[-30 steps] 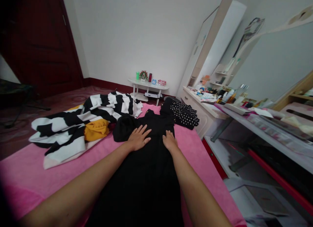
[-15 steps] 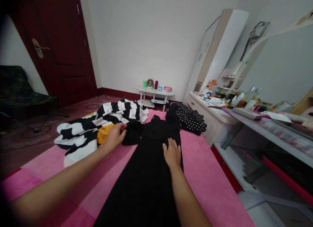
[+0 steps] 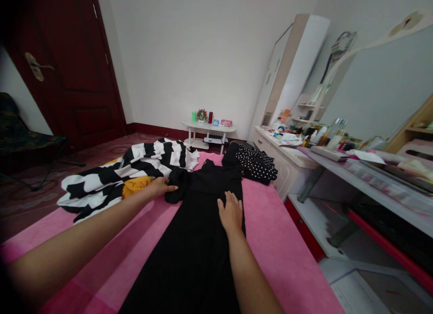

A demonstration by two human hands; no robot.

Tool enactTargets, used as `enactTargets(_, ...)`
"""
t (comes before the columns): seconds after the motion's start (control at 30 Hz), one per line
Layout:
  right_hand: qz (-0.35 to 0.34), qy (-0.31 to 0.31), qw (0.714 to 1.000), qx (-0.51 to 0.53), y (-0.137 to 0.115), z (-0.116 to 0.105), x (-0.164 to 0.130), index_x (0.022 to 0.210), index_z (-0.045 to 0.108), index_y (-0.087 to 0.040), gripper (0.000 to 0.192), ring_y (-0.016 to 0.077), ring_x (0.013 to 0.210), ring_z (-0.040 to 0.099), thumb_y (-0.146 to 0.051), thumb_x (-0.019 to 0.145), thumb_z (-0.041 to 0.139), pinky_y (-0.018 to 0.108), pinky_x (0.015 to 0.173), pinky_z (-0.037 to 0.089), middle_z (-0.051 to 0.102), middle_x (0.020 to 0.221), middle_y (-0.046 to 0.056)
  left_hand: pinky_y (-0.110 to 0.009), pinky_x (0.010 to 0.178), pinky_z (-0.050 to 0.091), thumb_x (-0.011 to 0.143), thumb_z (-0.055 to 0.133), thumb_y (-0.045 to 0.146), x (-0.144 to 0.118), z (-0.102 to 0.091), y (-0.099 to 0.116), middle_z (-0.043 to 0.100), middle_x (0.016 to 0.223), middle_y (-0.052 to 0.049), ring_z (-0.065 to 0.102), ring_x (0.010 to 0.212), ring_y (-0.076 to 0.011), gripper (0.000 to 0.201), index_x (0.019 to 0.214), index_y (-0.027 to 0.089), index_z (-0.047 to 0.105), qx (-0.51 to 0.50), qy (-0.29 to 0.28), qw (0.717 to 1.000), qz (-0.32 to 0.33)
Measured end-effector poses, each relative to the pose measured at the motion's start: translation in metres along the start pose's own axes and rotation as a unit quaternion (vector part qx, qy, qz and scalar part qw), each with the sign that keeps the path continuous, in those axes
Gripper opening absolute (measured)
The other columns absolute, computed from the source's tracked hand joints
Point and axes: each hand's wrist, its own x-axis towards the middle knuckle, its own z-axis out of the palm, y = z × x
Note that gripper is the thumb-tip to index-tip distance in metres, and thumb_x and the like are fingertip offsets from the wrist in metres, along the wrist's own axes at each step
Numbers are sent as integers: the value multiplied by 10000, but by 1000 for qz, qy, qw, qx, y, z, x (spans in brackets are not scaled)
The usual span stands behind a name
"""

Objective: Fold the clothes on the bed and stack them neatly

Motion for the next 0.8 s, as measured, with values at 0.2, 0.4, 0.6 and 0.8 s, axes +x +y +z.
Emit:
enactTargets(0.2, 2, 1, 1000, 3, -1, -2, -1, 1326, 483, -145, 505, 225, 1325, 358, -384, 895, 375, 399, 1111, 215, 458, 1401, 92, -214, 497, 393, 666, 647, 274, 4, -47, 34, 538, 530, 34, 556, 546, -144, 135, 657, 178, 553, -29, 61, 997, 22)
enactTargets(0.4, 0, 9, 1000, 4, -2, -5, -3, 1316, 494, -148, 490, 227, 1313, 378, -367, 892, 381, 386, 1101, 236, 473, 1387, 93, -344, 818, 407, 688, 583, 153, 21, -132, 68, 659, 934, -77, 566, 998, -277, 219, 893, 201, 643, 208, 250, 939, 115)
enactTargets(0.6, -2, 15, 1000, 12, -1, -5, -2, 1302, 511, -144, 485, 230, 1289, 407, -363, 883, 400, 376, 1092, 267, 499, 1366, 86, -419, 814, 425, 791, 548, 233, 27, -157, 75, 655, 1015, -153, 576, 989, -335, 239, 974, 156, 682, 369, 245, 894, 64)
enactTargets(0.8, 5, 29, 998, 48, 0, -5, 0, 1279, 534, -161, 477, 242, 1259, 443, -381, 875, 408, 382, 1076, 298, 533, 1330, 85, -338, 775, 445, 824, 554, 355, -33, -136, 144, 684, 901, -51, 613, 909, -251, 271, 987, 195, 699, 158, 261, 923, 236)
